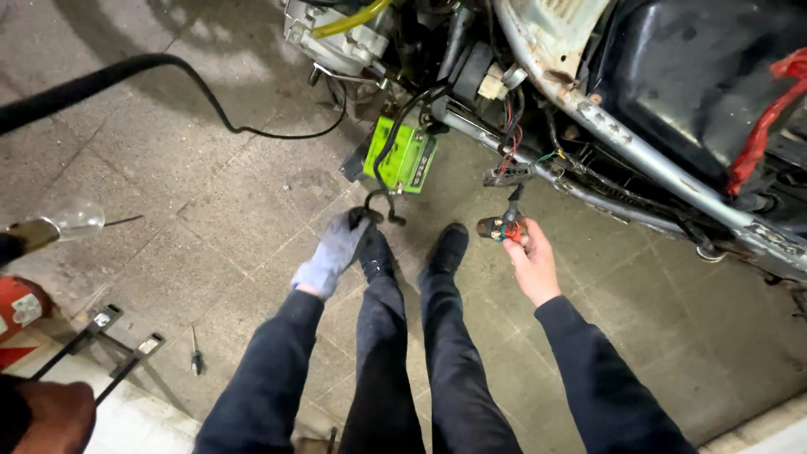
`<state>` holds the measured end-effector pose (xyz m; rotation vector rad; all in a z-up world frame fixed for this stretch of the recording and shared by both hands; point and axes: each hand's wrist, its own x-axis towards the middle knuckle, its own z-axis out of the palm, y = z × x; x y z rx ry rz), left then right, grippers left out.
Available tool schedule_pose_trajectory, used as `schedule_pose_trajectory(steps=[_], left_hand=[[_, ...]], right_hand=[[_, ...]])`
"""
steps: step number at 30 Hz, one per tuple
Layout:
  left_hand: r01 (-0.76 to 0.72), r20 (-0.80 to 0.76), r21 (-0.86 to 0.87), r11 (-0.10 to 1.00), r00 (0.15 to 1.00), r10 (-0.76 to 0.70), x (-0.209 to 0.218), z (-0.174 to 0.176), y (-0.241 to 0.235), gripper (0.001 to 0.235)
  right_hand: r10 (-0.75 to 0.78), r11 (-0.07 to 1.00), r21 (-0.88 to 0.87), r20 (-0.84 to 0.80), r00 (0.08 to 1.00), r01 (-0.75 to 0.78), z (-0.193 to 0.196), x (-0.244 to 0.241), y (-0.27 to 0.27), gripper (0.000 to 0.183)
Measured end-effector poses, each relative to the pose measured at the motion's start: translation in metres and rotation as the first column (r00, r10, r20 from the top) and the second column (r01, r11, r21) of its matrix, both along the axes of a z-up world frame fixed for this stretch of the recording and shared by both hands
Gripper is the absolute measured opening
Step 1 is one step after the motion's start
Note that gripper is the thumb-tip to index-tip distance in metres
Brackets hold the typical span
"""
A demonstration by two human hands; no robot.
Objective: The person handles a small electrical component, likely a relay, and moves to a motorcycle. They connect wires to the component and then to the motorcycle's battery and frame, performing electrical repair work.
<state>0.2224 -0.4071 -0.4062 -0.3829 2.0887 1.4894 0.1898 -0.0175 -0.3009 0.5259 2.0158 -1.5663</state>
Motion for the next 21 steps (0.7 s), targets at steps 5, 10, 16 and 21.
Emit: schedule_pose_trajectory(steps=[5, 10, 16, 21], left_hand=[[0.348, -0.393, -0.564, 0.749, 0.684, -0.614, 0.031, 0.038, -0.007, 0.036], [0.235, 0.149, -0.13, 0.963, 0.965, -0.215, -0.005, 0.142, 0.023, 0.037], [0.208, 0.302, -0.188, 0.96, 0.942, -0.145, -0.017, 0.195, 0.043, 0.044], [0.289, 0.171, -0.273, 0.917, 0.953, -0.249, 0.002, 0.184, 0.055, 0.046]], right_hand=[[-0.006, 0.998, -0.059, -0.105, 0.994, 0.0, -0.024, -0.008, -0.005, 0.042], [-0.033, 0.999, 0.016, -0.087, 0.996, 0.034, -0.037, -0.035, -0.018, 0.052], [-0.033, 0.998, 0.05, -0.166, 0.986, 0.041, -0.051, -0.049, -0.028, 0.059], [-0.174, 0.984, 0.022, -0.02, 0.985, 0.174, -0.068, -0.032, -0.057, 0.072]])
